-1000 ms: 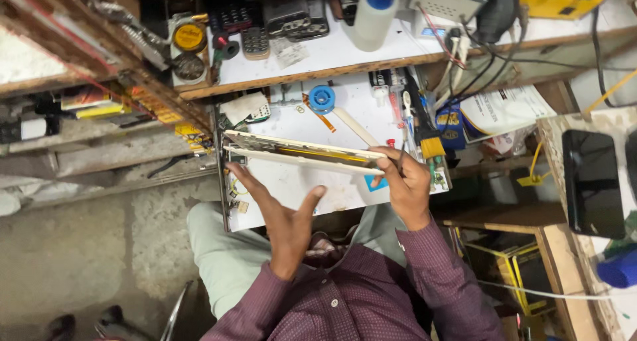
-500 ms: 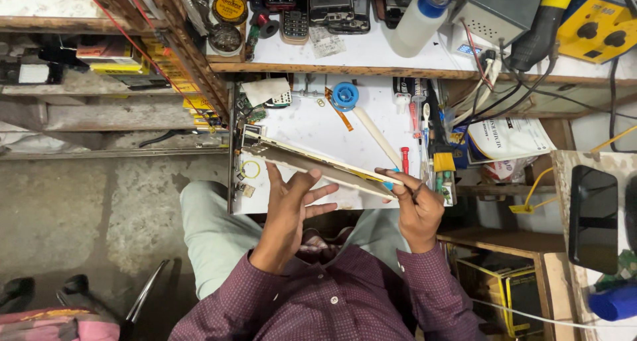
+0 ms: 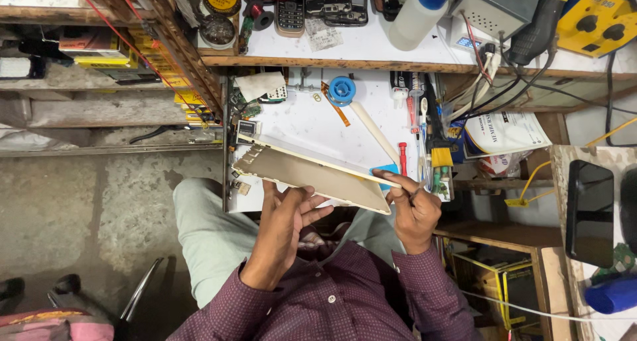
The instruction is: The person sits at a cluttered repair workbench and pries open the back cover of a white tablet. They first wipe the screen with a small cloth, then work a thin metal tool along the edge of the casing, working around the perimeter to separate the cover from the body.
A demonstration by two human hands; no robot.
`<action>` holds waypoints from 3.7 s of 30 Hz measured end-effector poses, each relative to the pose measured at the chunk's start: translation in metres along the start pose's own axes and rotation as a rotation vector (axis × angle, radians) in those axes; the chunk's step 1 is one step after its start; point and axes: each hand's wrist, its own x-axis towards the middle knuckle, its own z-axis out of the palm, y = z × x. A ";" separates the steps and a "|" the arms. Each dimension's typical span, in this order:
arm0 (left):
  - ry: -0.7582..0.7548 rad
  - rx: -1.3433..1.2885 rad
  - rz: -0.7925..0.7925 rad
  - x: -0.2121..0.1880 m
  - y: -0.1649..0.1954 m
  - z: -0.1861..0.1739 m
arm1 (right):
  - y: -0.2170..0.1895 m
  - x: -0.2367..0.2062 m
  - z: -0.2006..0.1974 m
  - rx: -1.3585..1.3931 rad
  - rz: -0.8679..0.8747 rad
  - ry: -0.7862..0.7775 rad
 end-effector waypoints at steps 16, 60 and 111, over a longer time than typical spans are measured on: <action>0.009 0.005 0.012 -0.001 0.003 0.002 | 0.006 0.007 0.001 0.066 0.047 0.030; 0.038 0.032 0.019 0.000 0.010 0.005 | 0.014 0.033 0.010 0.150 0.177 0.135; -0.606 1.509 0.257 0.138 0.093 0.036 | 0.043 0.125 -0.029 0.587 0.631 -0.100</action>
